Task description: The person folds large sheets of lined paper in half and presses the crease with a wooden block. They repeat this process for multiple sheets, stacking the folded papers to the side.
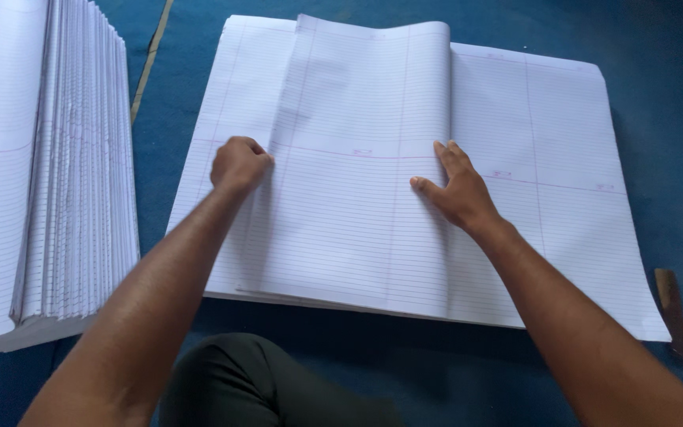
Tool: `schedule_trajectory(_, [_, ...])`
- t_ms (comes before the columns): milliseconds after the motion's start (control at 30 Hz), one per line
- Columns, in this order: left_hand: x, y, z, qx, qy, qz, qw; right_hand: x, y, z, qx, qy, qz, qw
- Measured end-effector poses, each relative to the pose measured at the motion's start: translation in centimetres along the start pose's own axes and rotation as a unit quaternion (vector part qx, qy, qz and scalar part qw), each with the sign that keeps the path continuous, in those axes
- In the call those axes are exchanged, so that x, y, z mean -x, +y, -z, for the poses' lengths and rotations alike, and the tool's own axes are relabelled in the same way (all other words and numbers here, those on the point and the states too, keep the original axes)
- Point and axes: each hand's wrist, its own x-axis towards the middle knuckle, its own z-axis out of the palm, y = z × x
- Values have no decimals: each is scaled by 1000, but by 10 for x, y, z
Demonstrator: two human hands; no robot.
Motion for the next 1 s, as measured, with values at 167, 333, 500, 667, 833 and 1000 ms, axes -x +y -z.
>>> schedule_trajectory(167, [-15,-26,27,-31,48,-13,998,4,-6,-9,3,-13,18,1000])
schedule_trajectory(333, [-24,-43,39,-78,128,-34,988,0,-11,-14,-6,-15,34,999])
schedule_trajectory(500, [-26,-53,51,-13,80,36,996,-3,-14,-19,-5,-8,60,998])
schedule_trajectory(667, [-21,-52,54,-11,85,63,994,-4,-17,-23,11,-16,46,999])
schedule_trajectory(833, [-17,-50,55,-1,95,70,993,-4,-16,-24,5,-11,68,998])
schedule_trajectory(1000, [-13,-51,57,-11,113,47,992,-3,-19,-25,10,-6,63,998])
